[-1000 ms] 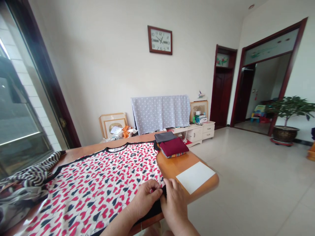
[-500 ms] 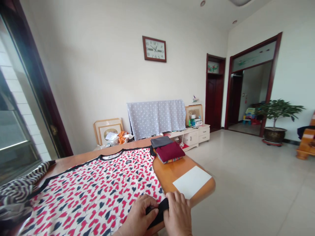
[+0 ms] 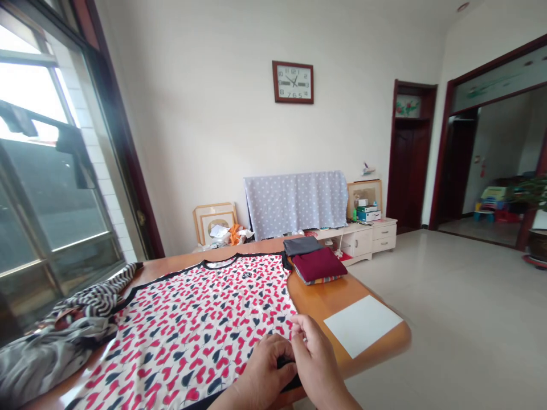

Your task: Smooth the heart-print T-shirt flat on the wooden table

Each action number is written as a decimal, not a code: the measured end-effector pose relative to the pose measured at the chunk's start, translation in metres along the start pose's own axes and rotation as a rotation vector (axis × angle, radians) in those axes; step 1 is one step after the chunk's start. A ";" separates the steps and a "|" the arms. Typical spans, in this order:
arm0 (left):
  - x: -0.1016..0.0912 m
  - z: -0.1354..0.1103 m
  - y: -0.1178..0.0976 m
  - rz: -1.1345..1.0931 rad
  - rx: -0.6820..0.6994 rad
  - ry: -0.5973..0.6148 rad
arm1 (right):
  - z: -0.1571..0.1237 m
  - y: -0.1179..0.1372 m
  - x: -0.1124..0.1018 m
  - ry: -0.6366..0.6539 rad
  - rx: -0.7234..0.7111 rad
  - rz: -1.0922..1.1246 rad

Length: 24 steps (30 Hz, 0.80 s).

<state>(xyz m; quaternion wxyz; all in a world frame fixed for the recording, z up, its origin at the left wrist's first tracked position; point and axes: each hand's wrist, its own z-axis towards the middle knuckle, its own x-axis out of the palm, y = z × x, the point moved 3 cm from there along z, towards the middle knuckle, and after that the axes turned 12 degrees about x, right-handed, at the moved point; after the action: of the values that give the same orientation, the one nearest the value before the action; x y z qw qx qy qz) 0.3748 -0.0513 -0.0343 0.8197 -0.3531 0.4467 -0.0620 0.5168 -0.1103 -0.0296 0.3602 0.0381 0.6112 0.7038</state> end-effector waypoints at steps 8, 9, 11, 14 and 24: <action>0.007 -0.003 0.014 -0.005 0.004 -0.054 | 0.015 -0.063 0.011 0.090 0.154 -0.048; 0.008 -0.003 0.016 -0.001 0.000 -0.055 | 0.017 -0.061 0.009 0.101 0.159 -0.050; 0.011 -0.003 0.019 0.014 0.001 -0.057 | 0.021 -0.052 0.005 0.098 0.165 -0.064; 0.015 -0.002 0.021 0.041 0.020 -0.024 | 0.027 -0.043 0.003 0.099 0.155 -0.099; 0.017 -0.001 0.022 0.035 0.042 0.033 | 0.030 -0.064 0.015 0.128 0.027 -0.248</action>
<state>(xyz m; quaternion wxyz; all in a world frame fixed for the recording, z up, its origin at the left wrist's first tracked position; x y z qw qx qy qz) 0.3795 -0.0425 -0.0602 0.8205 -0.3269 0.4647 -0.0630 0.5505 -0.0775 -0.0846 0.4039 -0.0779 0.6423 0.6467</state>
